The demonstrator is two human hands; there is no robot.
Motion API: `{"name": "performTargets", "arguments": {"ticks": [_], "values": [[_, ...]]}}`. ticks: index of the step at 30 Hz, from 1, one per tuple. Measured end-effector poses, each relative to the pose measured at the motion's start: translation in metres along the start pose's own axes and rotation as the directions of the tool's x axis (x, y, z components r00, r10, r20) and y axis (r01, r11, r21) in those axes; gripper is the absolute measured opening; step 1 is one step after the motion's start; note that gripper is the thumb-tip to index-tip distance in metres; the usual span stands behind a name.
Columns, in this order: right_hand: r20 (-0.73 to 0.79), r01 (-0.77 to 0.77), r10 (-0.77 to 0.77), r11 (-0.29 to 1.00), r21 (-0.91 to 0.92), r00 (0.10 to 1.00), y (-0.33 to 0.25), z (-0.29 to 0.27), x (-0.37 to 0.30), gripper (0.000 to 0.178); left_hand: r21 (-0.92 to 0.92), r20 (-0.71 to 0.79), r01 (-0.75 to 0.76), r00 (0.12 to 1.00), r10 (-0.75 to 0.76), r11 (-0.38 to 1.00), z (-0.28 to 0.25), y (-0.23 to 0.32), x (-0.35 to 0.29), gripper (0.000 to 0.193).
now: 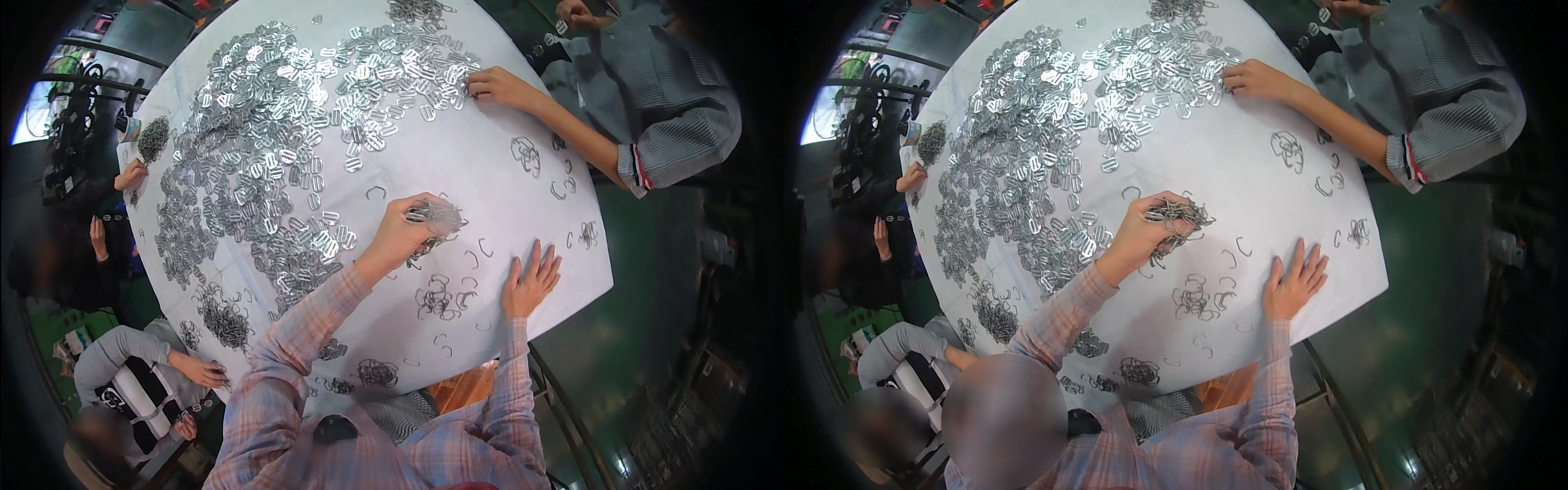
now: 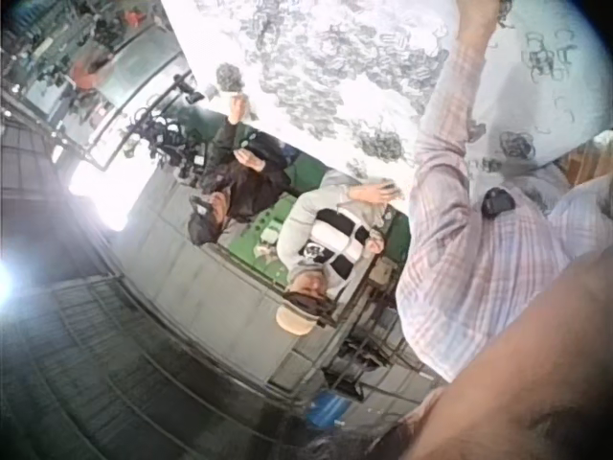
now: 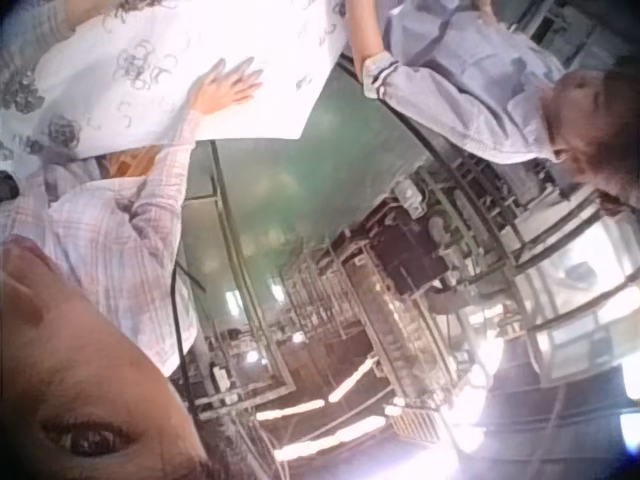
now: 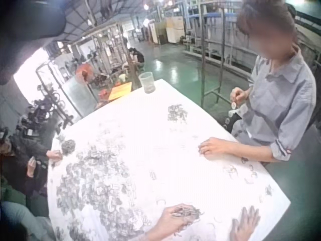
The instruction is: The person sits at a table and repeatedly picks up small metal clips and fasteners, linking them together by hand. They place the assembled chains onto a hanging rack and continue sorting and linking additional pieces from a large pile on the table.
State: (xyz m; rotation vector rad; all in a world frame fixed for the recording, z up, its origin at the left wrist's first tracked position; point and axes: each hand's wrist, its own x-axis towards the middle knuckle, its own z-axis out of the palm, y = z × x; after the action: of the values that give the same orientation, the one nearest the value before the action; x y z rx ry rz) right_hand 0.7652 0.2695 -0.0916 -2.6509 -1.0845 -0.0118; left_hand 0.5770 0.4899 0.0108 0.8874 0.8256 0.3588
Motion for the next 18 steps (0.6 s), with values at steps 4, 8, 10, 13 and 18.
{"name": "performTargets", "arguments": {"ticks": [4,8,10,13,18], "values": [[0.005,-0.001,0.001,1.0,-0.002,1.0,-0.002,-0.001,0.003,0.055,0.093,0.001,0.047,0.999,-0.047,0.995,-0.006,-0.019,0.008,0.027],[0.011,0.002,-0.002,1.0,0.0,1.0,-0.003,-0.002,0.003,0.055,-0.015,-0.084,0.257,0.963,-0.257,0.966,-0.015,-0.028,0.011,0.028],[0.01,0.007,-0.007,1.0,-0.008,1.0,-0.001,-0.001,0.004,0.055,-0.077,-0.08,0.313,0.944,-0.319,0.947,-0.017,0.001,0.017,0.028],[0.005,0.008,-0.008,1.0,-0.028,1.0,0.002,0.004,0.003,0.055,-0.048,-0.05,0.162,0.985,-0.164,0.986,-0.021,0.08,0.057,0.026],[0.011,0.008,-0.008,0.999,-0.048,1.0,0.003,0.002,0.003,0.056,0.165,-0.014,-0.291,0.955,0.297,0.942,-0.045,0.207,0.196,0.019]]}}
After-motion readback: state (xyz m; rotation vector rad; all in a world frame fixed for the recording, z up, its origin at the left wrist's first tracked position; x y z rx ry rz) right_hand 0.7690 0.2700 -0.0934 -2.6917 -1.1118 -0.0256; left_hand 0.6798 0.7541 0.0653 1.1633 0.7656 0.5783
